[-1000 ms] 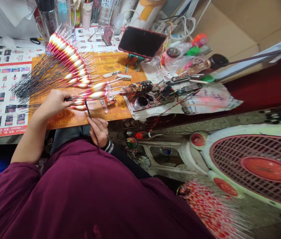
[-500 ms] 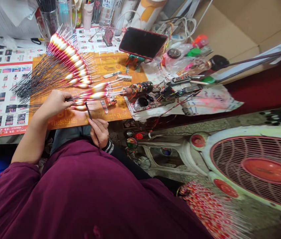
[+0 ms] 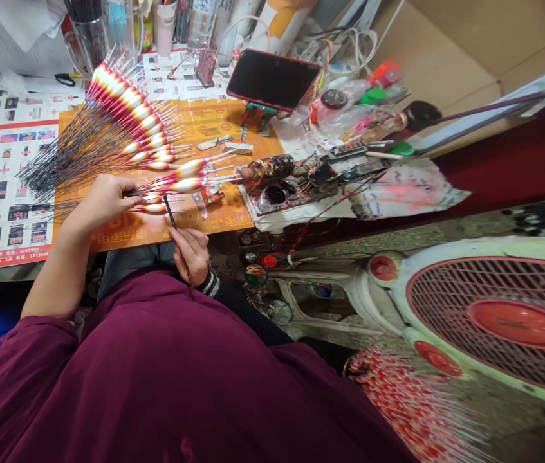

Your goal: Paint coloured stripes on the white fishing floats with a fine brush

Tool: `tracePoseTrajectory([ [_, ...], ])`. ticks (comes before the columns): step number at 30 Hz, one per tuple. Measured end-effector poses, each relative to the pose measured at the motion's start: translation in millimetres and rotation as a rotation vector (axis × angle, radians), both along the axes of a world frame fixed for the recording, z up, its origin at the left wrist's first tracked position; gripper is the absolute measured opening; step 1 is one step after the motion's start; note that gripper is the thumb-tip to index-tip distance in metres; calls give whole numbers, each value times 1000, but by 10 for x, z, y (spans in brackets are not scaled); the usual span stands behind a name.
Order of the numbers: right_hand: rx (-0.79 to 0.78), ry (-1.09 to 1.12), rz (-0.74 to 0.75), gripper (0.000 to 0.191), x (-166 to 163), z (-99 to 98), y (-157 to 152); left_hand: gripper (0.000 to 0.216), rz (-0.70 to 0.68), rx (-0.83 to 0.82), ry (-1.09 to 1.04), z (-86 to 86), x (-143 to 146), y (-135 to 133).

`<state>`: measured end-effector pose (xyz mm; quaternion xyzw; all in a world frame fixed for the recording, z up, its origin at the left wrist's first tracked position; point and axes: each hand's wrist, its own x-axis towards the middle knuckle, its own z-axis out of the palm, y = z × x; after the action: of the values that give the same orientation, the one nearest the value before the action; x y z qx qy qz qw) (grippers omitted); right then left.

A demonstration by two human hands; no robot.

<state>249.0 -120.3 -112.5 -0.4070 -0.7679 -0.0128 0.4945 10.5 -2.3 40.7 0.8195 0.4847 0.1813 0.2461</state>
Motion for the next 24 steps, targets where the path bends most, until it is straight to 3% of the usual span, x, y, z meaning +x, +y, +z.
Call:
tracePoseTrajectory([
  [6,-54,-31,-21,51,-5,-51,1,25,-17,10,9,-4,-7,5],
  [12,32,26,15,57,-12,27,6,25,-28,20,-26,-20,5,6],
  [17,45,58,57,50,38,-18,1,27,-13,78,24,88,6,-34],
  [20,24,77,68,46,64,-99,-3,21,63,139,103,235,-87,-69],
  [24,-11,127,100,44,61,-166,0,20,300,308,290,412,-302,-93],
])
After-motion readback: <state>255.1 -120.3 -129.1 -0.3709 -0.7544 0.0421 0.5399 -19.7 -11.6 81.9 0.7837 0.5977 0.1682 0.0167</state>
